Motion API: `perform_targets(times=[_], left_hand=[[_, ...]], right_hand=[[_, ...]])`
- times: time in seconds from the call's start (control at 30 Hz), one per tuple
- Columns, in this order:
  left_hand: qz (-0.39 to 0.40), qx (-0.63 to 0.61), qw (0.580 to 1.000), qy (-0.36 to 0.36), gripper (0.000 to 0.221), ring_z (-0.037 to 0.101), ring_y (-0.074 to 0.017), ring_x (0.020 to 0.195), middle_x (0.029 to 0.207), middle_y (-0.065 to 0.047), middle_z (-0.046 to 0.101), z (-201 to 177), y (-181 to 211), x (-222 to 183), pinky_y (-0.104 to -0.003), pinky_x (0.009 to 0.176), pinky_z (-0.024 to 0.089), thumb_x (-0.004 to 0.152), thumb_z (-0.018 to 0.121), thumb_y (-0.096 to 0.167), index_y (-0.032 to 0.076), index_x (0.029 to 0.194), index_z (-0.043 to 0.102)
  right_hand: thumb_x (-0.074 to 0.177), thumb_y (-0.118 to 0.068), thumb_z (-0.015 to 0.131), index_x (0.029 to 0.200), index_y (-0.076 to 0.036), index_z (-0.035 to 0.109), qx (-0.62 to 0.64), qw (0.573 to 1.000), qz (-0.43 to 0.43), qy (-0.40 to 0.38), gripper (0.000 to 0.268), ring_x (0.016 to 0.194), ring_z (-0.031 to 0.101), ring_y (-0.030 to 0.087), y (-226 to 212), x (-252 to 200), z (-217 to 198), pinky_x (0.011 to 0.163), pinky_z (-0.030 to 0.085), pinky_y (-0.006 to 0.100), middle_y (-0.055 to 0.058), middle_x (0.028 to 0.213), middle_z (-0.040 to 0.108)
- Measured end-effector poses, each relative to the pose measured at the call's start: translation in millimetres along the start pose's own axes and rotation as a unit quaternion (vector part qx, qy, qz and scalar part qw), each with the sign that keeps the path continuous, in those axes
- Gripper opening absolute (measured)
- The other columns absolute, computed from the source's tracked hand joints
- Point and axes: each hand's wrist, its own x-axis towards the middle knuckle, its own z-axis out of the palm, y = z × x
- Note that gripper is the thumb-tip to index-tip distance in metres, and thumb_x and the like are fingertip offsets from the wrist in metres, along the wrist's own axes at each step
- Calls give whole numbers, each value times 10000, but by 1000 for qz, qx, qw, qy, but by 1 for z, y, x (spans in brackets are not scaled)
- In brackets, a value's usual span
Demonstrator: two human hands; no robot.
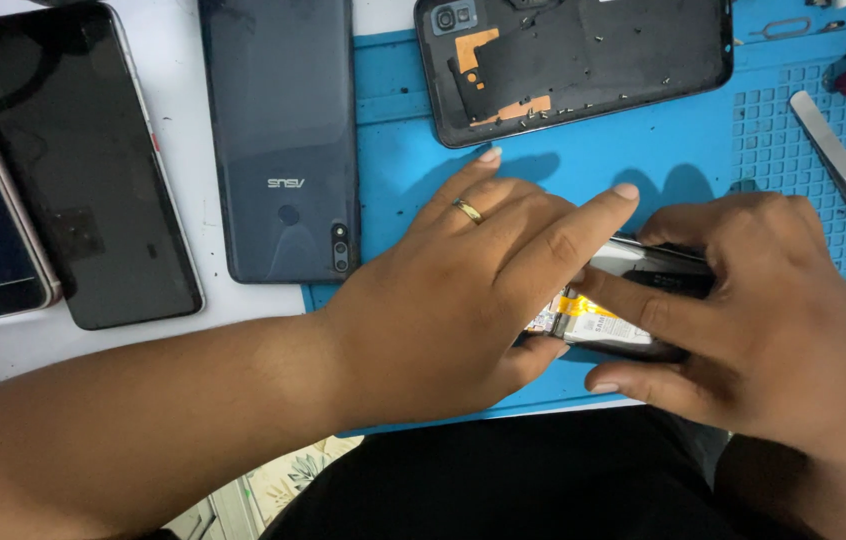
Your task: Applying adhesive to a phone frame, installing a new screen, and reconnecting internal ribbon cables using tweezers.
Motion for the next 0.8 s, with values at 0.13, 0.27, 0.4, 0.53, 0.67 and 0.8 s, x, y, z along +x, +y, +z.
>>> perform_targets(times=[0.13,0.27,0.4,0.53,0.67,0.8], left_hand=[[5,7,1000,9,946,644,-270,1237,1259,-75,695,-1,0,0,-606,1258,395,835,901,283,26,1549,334],[8,1,1000,21,888,645,-278,1248,1281,-85,694,0,0,-1,-615,1257,398,855,880,246,29,1540,358],[11,8,1000,26,878,645,-275,1237,1270,-91,689,0,1,-1,-602,1254,400,858,874,260,21,1536,370],[12,6,1000,17,1023,638,-281,1256,1273,-86,685,0,0,-2,-609,1255,397,815,955,335,22,1557,326],[15,-7,1000,19,1016,633,-289,1282,1304,-100,676,1,-2,-3,-642,1256,398,839,956,308,26,1567,306],[21,14,999,34,980,645,-279,1245,1282,-97,657,2,0,-3,-610,1243,446,863,952,322,37,1567,331]], right_hand=[[900,-738,518,1298,-308,717,-82,997,2,11,619,1031,575,354,-13,2,-2,826,431,501,179,1174,610],[937,-776,459,1319,-330,687,-160,987,-5,-1,630,1033,624,361,-24,7,-8,812,514,484,118,1221,603],[933,-773,433,1285,-314,692,-159,987,-4,-12,633,1005,618,326,-25,12,-14,759,520,467,90,1267,635],[822,-830,542,1302,-281,677,-64,998,-5,-9,741,1028,589,361,-13,4,-9,805,457,510,110,1293,633],[797,-827,530,1315,-383,673,-33,999,-15,-2,697,1043,550,393,-12,0,-5,873,435,554,199,1355,577],[813,-826,463,1312,-414,669,-71,997,12,-22,679,1146,587,417,-24,1,-11,850,497,567,169,1364,606]])
